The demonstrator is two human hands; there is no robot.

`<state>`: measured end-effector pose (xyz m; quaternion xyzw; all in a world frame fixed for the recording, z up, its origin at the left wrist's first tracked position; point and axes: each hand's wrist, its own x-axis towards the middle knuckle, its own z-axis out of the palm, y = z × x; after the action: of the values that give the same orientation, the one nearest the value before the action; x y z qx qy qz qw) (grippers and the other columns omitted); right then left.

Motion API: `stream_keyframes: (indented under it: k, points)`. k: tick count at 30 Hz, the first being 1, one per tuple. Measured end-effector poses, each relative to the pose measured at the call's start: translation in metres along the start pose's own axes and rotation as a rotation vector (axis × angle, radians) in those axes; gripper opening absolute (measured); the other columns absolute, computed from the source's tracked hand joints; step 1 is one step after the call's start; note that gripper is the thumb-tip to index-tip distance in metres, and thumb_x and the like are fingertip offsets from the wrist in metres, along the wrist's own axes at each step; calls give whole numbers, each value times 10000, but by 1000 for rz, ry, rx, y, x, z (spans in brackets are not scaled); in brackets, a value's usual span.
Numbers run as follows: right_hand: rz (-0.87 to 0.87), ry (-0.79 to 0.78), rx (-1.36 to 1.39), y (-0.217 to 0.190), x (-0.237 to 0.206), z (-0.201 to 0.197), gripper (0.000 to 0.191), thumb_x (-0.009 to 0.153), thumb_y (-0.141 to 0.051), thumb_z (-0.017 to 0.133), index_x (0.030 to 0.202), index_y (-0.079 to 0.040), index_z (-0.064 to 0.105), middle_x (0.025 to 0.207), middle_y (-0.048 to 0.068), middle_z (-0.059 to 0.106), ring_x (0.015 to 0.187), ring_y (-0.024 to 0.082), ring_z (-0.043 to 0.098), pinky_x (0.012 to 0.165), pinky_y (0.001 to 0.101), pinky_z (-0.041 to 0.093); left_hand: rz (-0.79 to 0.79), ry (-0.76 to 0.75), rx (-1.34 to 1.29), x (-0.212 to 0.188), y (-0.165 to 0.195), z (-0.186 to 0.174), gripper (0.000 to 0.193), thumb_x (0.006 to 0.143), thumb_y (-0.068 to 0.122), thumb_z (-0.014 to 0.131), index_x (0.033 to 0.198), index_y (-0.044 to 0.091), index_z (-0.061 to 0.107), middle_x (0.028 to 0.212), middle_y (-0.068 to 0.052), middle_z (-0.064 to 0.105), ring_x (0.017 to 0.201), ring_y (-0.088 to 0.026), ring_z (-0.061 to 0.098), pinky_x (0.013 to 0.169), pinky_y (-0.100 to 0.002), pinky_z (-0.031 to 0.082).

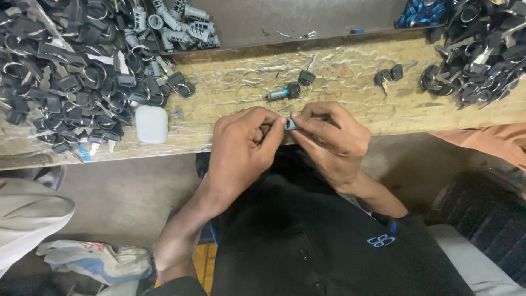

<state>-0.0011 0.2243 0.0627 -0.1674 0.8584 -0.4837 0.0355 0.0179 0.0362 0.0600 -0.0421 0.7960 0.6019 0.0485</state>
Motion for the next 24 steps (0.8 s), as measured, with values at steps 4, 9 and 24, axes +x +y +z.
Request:
stream_keyframes:
  k: [4,9,24]
  points:
    - [-29,10,-42,-2,-1,0,278,856,54,852,1107,22,737,1047,139,690,822,185,695,703,286,539,23,17,61,2,4,7,76,961,43,751,931,3,694,809,-127,683,643,-239,670,577,-322,483]
    - [-142,114,-205,5,-9,4,343,820,29,869,1125,19,712,1042,161,677,799,245,680,689,328,540,447,230,221,-3,8,28,304,883,128,846,1062,-75,707,937,-166,652,763,-305,646,654,-342,507]
    - [-139,176,-933,136,108,-121,237,1030,-43,818,855,4,664,795,143,624,691,301,585,670,410,443,-38,387,-325,10,-66,35,87,995,-110,690,1058,-55,668,990,-144,727,911,-168,708,825,-270,574]
